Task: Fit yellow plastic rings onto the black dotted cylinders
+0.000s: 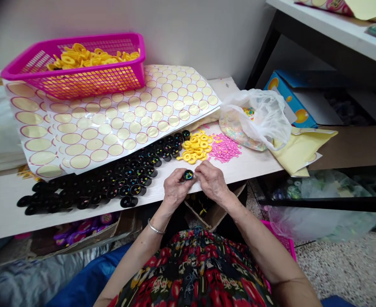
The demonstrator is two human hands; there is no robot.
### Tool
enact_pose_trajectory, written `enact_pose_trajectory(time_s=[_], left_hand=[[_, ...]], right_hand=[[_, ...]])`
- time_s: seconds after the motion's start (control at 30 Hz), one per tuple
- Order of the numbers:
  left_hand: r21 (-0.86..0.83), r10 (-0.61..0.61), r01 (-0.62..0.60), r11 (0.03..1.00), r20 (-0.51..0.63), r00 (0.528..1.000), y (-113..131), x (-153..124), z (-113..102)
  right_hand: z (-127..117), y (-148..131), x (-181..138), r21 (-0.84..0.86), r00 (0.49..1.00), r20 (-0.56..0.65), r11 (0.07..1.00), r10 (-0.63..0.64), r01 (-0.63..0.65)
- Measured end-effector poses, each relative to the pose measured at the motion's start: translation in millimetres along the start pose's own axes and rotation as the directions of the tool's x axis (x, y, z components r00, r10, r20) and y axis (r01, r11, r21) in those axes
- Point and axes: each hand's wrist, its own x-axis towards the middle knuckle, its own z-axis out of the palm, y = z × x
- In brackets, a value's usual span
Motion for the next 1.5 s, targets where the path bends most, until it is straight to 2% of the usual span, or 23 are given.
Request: enact_pose_trajectory(time_s=[0.1,0.33,0.67,0.73,0.83,0.9,0.97,1.07,1.17,1.3,1.4,1.5], left_hand=[[0.017,-0.008,0.008,1.000,-0.003,1.000,0.7,-0.6,-0.1],[0.043,0.026,-0.026,0.999,0.018,1.000,1.5,-1.6,-2.4],[0.036,0.018,-0.020,0.999,0.039,0.999,3.8,-2.0,-4.8],[0.037,0.019,-0.021,0.999,0.037,0.999,3.4,-2.1,-4.3],[0.041,0.015,-0.016,0.999,0.020,1.000,2.0,-2.2,-2.3],[0.041,0.008,-0.008,0.999,0.010,1.000,1.2,-2.1,-1.1],[0.035,0.002,-0.002,0.999,0.000,1.000,0.7,-2.0,-0.6],[0.022,0.000,0.000,1.000,-0.006,1.000,0.2,-2.2,-0.8],[0.016,0.004,-0.003,1.000,-0.012,1.000,-0.2,-2.6,-1.5],[0.011,0.011,-0.011,1.000,-0.015,1.000,0.4,-2.5,-3.1],[0.011,0.011,-0.011,1.000,-0.015,1.000,1.7,-2.1,-4.1],[0.001,0.007,-0.007,1.000,-0.013,1.000,2.3,-2.0,-3.5]], right_hand=[[4.4,-12.4,3.8,-0.025,0.997,0.065,0.999,-0.040,0.042],[10.8,-17.6,8.5,-0.248,0.986,0.159,0.965,-0.042,0.081],[6.8,-32.4,16.0,-0.414,0.964,0.257,0.909,0.067,0.048],[4.2,-31.6,16.7,-0.362,0.962,0.265,0.931,0.065,0.037],[-1.0,-22.2,19.5,-0.107,0.967,0.252,0.994,0.027,0.000],[-3.7,-11.5,24.4,0.058,0.983,0.180,0.997,0.033,-0.044],[-4.2,0.0,32.2,0.109,0.994,0.079,0.991,0.071,-0.079],[-0.2,12.7,46.7,0.003,0.997,0.019,0.997,0.080,-0.080],[6.2,15.2,60.4,-0.189,0.991,0.130,0.982,0.018,0.007],[13.2,7.1,70.7,-0.414,0.962,0.271,0.899,-0.024,0.139],[18.3,1.4,72.9,-0.520,0.948,0.318,0.832,-0.024,0.196],[20.8,0.0,72.6,-0.555,0.947,0.317,0.800,-0.050,0.227]])
